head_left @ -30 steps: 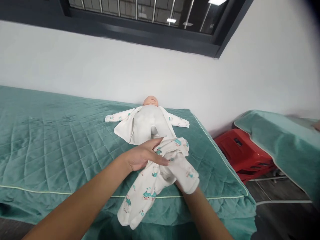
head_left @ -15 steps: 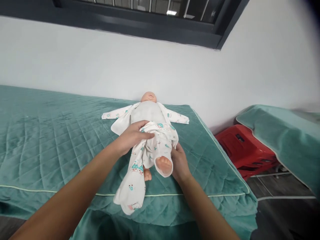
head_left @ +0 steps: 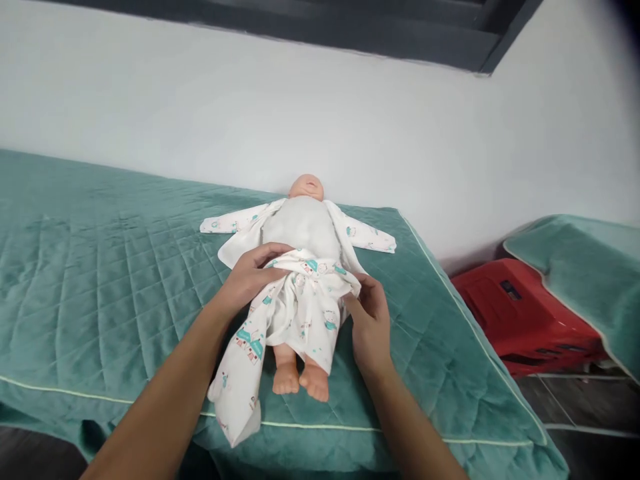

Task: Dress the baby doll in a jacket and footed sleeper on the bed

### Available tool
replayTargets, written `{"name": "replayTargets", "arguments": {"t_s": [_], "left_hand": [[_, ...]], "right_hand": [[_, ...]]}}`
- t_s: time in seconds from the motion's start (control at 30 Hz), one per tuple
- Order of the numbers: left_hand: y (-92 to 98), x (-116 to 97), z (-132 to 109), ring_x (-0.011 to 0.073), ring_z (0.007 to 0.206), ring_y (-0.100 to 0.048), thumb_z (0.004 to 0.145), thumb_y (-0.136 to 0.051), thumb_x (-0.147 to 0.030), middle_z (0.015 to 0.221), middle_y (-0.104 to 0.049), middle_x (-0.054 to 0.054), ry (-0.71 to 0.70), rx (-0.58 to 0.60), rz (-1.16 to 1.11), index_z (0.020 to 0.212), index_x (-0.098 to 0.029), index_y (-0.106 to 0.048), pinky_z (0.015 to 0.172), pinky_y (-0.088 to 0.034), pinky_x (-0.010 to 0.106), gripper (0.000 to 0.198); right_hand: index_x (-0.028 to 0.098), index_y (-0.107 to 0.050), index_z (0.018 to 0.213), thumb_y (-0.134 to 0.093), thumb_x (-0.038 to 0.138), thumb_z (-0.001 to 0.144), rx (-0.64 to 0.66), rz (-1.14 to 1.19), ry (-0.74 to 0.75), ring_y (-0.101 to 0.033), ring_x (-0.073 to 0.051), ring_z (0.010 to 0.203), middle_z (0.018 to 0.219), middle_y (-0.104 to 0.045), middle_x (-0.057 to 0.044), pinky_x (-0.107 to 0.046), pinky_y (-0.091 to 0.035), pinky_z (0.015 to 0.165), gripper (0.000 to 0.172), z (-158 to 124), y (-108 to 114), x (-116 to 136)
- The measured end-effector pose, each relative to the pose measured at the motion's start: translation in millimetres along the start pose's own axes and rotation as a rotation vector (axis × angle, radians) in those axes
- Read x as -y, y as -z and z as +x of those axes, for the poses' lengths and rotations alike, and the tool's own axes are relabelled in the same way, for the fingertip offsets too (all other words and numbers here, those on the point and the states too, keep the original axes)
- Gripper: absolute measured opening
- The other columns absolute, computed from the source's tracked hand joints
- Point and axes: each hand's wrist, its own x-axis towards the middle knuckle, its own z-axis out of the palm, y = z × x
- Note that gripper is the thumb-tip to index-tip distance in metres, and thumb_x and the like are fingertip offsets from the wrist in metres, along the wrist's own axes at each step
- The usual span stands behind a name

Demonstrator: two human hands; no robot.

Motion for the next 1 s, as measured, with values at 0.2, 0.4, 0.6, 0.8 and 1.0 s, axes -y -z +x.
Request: {"name": "replayTargets", "arguments": {"t_s": [0.2,0.4,0.6,0.8,1.0], "left_hand": [[5.7,5,-4,0.0166,0.078,-0.066,0.066,-0.079,-0.022,0.090,-0.074,0.002,0.101,-0.018,-0.313,0.099,-0.018,-0.074,0.070,-0.051,0.023,0.034],[5.4,0,-5,0.0166,0.072,-0.066,0.063,-0.080,-0.021,0.086,-0.073,0.003,0.121,-0.050,-0.437,0.096,-0.015,-0.074,0.066,-0.051,0.023,0.034],[7.7,3,-8,0.0140,0.066,-0.064,0.077,-0.075,-0.032,0.080,-0.069,0.004,0.151,0.109,-0.481,0.096,-0.014,-0.070,0.060,-0.048,0.021,0.026],[13.9,10,-7,0.0124,0.064,-0.060,0.073,-0.080,-0.037,0.081,-0.067,0.006,0.140,0.223,-0.476,0.098,-0.010,-0.068,0.056,-0.044,0.019,0.038],[17.1,15,-6,0.0105,0.060,-0.056,0.056,-0.090,-0.030,0.074,-0.065,0.003,0.182,0.249,-0.528,0.090,-0.010,-0.069,0.054,-0.042,0.019,0.044]], "right_hand": [[0.025,-0.061,0.110,-0.061,0.038,0.091,0.332,-0.300,0.138,-0.058,-0.021,0.100,0.109,-0.064,-0.003,-0.034,-0.044,0.089,0.024,33,-18,46],[0.021,-0.066,0.076,-0.072,0.049,0.077,1.001,-0.546,-0.024,-0.053,-0.015,0.065,0.071,-0.062,0.002,-0.027,-0.039,0.059,0.028,93,-58,81],[0.017,-0.067,0.080,-0.073,0.038,0.080,0.985,-0.026,-0.376,-0.063,-0.016,0.068,0.075,-0.069,-0.002,-0.026,-0.048,0.064,0.023,98,-60,39],[0.018,-0.057,0.072,-0.076,0.030,0.078,0.930,0.346,-0.558,-0.061,-0.014,0.056,0.063,-0.064,0.000,-0.023,-0.047,0.052,0.023,94,-54,29],[0.018,-0.048,0.067,-0.071,0.022,0.082,0.968,0.613,-0.588,-0.047,-0.007,0.047,0.055,-0.049,0.006,-0.018,-0.038,0.047,0.027,88,-60,33]]}}
